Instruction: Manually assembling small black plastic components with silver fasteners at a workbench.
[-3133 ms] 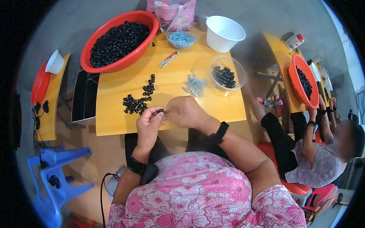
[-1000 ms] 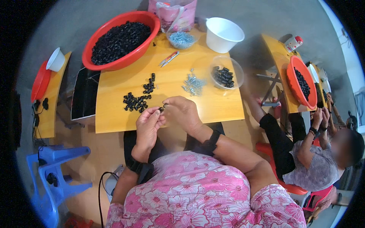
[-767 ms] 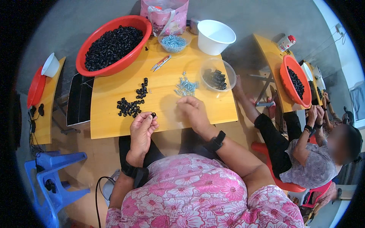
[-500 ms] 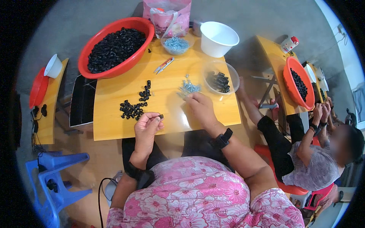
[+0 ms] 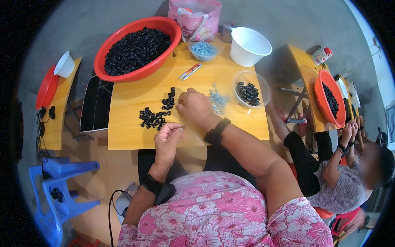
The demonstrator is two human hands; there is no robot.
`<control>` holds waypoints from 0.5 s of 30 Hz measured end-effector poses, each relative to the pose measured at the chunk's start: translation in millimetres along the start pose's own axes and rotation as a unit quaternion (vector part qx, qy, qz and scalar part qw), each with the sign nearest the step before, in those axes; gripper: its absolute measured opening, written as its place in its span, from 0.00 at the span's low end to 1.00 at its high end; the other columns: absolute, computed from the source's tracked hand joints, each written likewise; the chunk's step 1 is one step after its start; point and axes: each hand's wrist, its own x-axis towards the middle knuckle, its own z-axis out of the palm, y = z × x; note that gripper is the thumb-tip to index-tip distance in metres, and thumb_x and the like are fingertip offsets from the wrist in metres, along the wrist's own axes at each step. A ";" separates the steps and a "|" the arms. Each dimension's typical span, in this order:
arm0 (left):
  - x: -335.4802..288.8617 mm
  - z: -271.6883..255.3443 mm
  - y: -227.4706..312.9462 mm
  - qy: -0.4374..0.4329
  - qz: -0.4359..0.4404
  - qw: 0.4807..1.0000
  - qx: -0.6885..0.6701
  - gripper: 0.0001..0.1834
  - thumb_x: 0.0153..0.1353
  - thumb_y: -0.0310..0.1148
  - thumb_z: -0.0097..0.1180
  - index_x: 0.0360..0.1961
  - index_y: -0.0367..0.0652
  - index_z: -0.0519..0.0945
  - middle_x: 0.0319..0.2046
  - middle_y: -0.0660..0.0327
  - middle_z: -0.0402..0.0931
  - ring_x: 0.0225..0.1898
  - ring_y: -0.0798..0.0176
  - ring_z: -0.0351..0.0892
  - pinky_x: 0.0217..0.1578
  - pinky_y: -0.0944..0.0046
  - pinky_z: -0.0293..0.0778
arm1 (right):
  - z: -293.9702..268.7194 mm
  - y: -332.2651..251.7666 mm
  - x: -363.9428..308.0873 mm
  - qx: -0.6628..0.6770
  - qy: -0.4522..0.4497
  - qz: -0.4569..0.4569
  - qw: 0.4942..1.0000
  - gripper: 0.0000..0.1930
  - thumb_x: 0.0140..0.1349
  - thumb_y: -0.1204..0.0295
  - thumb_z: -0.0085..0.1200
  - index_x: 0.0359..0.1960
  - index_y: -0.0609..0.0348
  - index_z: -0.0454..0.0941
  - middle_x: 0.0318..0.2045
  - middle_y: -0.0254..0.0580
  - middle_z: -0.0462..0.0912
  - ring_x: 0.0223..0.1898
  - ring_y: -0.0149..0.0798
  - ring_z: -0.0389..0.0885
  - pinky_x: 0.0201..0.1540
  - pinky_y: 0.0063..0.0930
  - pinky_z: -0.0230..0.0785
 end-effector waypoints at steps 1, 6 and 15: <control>0.0 -0.2 -0.1 0.001 0.000 1.000 -0.001 0.06 0.63 0.24 0.54 0.41 0.38 0.77 0.33 0.65 0.78 0.31 0.76 0.75 0.35 0.74 0.72 | 0.8 -1.2 0.5 -0.001 -0.002 -0.001 1.000 0.10 0.51 0.63 0.60 0.30 0.54 0.84 0.30 0.46 0.79 0.32 0.51 0.80 0.37 0.42 0.73; 0.8 -0.1 -1.0 0.008 -0.016 0.999 -0.033 0.06 0.62 0.21 0.54 0.41 0.35 0.76 0.33 0.63 0.78 0.31 0.74 0.77 0.35 0.73 0.76 | 6.7 -0.2 3.9 -0.047 0.017 -0.021 0.999 0.07 0.52 0.68 0.54 0.28 0.54 0.83 0.30 0.47 0.79 0.32 0.52 0.80 0.36 0.43 0.73; -1.2 -2.7 0.4 -0.001 -0.015 1.000 -0.001 0.07 0.63 0.23 0.53 0.41 0.35 0.76 0.33 0.61 0.78 0.31 0.73 0.78 0.35 0.72 0.77 | 1.4 9.2 -10.9 -0.081 0.009 -0.063 0.995 0.07 0.53 0.70 0.52 0.26 0.55 0.82 0.27 0.46 0.78 0.30 0.51 0.80 0.34 0.42 0.73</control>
